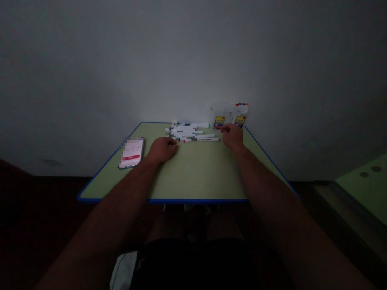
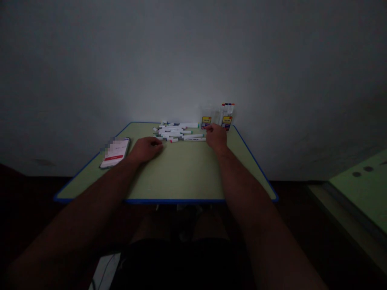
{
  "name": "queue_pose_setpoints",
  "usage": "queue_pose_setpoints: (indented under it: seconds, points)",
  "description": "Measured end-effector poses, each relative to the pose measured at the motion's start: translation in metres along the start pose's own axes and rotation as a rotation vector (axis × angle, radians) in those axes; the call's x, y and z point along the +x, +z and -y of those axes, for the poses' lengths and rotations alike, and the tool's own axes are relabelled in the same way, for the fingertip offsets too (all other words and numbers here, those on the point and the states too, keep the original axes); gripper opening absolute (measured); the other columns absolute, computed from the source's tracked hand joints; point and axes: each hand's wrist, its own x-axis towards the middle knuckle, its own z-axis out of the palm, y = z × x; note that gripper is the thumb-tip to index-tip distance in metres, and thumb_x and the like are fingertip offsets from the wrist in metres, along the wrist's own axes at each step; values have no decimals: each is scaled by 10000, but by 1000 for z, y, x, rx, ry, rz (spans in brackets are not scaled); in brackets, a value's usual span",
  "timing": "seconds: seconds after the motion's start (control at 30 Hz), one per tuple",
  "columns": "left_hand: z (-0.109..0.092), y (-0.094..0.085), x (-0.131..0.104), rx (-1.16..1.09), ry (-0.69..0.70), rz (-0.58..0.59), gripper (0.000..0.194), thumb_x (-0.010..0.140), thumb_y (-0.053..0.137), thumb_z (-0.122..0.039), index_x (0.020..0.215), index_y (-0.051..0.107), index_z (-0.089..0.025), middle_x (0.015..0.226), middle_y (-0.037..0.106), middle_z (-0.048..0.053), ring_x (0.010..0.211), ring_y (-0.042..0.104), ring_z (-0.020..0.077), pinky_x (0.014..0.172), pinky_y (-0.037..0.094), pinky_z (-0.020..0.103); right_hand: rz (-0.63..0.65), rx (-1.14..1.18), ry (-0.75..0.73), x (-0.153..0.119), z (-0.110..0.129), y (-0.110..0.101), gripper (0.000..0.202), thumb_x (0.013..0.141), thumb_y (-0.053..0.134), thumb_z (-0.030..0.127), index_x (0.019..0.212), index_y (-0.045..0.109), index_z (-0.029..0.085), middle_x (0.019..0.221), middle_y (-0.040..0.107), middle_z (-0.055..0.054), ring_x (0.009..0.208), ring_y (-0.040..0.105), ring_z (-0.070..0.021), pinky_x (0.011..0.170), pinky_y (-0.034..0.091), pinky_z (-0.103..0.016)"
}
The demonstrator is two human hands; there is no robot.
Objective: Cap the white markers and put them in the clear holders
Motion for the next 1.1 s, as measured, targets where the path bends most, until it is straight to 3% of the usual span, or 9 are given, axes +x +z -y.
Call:
queue_pose_setpoints:
  seconds: [0.3, 0.57, 0.73, 1.1]
  points:
    - [1, 2, -2, -1, 31, 13, 300, 849, 624, -371, 1053, 776, -213, 1081, 777, 85, 977, 700, 249, 902, 533, 378, 256, -224, -145, -13, 13, 8, 331, 879, 599, 196, 1163, 769, 191, 1197, 750, -83, 1125, 673, -244, 1039, 480, -374]
    - [-1, 2, -3, -7, 45, 15, 352, 832, 620, -373, 1100, 767, -198, 1080, 771, 98, 965, 687, 244, 910, 526, 393, 396, -296, -207, -17, 14, 11, 451, 866, 656, 226, 1312, 708, 184, 1304, 700, -118, 1232, 616, -298, 1088, 448, -421]
    - [-1, 2, -2, -4, 43, 10, 387, 823, 613, -385, 1120, 762, -187, 1093, 763, 114, 970, 682, 255, 913, 516, 408, 426, -317, -227, -18, 14, 13, 467, 865, 659, 212, 1331, 690, 193, 1330, 681, -113, 1249, 588, -294, 1096, 433, -435]
    - [-2, 4, -3, -7, 38, 0, 415, 827, 620, -399, 1163, 737, -186, 1087, 755, 107, 961, 676, 248, 904, 514, 386, 449, -362, -260, -17, 13, 16, 365, 873, 637, 192, 1224, 737, 168, 1178, 723, -127, 1111, 632, -273, 1007, 470, -398]
